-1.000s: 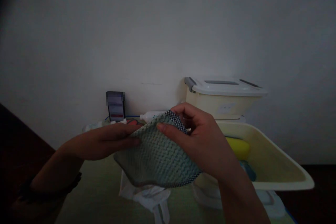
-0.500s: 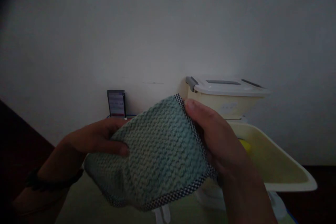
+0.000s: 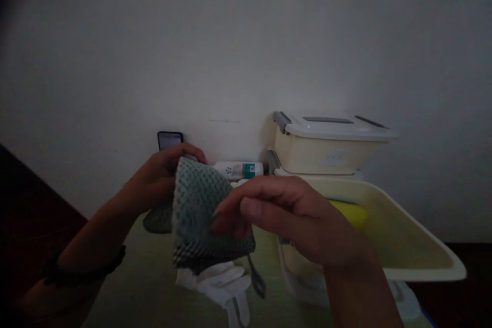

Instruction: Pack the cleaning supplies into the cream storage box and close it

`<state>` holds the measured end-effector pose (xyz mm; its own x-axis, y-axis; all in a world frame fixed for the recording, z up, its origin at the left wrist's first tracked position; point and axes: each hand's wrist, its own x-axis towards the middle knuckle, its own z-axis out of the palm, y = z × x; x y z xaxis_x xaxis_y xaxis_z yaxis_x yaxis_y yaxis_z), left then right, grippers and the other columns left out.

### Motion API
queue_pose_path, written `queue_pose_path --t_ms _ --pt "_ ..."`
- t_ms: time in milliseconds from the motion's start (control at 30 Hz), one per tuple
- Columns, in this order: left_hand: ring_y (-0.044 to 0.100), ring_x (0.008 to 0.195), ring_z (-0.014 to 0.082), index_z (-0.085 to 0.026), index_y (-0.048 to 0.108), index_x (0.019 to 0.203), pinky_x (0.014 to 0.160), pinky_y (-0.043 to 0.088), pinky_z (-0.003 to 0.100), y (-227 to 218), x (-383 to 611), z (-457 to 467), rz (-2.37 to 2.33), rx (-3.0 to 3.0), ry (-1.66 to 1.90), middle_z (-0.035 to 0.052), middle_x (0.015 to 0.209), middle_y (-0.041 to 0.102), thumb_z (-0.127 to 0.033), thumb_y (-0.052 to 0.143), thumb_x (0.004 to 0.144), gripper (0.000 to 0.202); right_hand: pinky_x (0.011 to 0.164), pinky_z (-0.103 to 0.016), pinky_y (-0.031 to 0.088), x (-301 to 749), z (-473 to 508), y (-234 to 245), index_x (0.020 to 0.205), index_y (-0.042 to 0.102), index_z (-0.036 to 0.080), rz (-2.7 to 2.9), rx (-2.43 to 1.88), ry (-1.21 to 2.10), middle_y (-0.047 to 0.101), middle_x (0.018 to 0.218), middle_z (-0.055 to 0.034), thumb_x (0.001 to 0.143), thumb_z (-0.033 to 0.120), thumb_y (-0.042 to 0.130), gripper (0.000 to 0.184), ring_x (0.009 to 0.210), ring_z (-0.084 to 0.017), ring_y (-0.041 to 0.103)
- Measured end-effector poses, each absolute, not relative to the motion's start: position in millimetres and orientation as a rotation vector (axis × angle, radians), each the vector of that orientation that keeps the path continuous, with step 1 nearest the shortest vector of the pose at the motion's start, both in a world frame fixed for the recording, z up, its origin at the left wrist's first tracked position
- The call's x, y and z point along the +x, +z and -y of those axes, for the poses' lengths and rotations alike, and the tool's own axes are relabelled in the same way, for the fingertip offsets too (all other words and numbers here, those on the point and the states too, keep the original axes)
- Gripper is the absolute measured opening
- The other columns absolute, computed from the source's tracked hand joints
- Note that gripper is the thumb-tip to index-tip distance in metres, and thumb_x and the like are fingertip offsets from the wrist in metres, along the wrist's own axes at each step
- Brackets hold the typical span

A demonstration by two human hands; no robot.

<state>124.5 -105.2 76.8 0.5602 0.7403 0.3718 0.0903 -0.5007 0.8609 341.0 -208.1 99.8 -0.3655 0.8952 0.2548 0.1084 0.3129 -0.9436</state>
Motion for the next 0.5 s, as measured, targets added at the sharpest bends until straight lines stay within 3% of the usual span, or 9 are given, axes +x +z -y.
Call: queue_pose_path --t_ms 133,300,500 --pt "0.055 0.062 0.0119 -0.020 0.056 0.085 0.058 0.042 0.021 77.9 123.9 105.8 -0.704 1.822 1.034 -0.0031 0.071 0.059 -0.017 0.067 0.071 0.019 0.067 -0.023 0.050 335.6 199.2 93.7 0.101 0.064 0.024 1.779 -1.105 0.883 0.066 0.085 -0.0005 0.089 0.027 0.054 0.016 0.075 -0.012 0.062" --pt "0.053 0.060 0.0098 -0.020 0.054 0.080 0.056 0.041 0.020 80.5 124.9 108.2 -0.673 1.569 1.125 -0.0055 0.070 0.057 -0.017 0.067 0.068 0.018 0.063 -0.023 0.047 337.1 187.1 84.2 0.104 0.062 0.022 1.856 -1.256 0.510 0.062 0.092 -0.0026 0.088 0.019 0.053 0.019 0.076 -0.012 0.058" --pt "0.053 0.062 0.0111 -0.021 0.052 0.079 0.058 0.044 0.022 82.8 124.1 107.1 -0.668 1.445 1.090 -0.0063 0.069 0.057 -0.021 0.065 0.065 0.019 0.064 -0.026 0.050 338.6 187.8 84.7 0.107 0.061 0.021 1.839 -1.254 0.660 0.067 0.091 -0.0038 0.083 0.021 0.059 0.024 0.074 -0.014 0.062"
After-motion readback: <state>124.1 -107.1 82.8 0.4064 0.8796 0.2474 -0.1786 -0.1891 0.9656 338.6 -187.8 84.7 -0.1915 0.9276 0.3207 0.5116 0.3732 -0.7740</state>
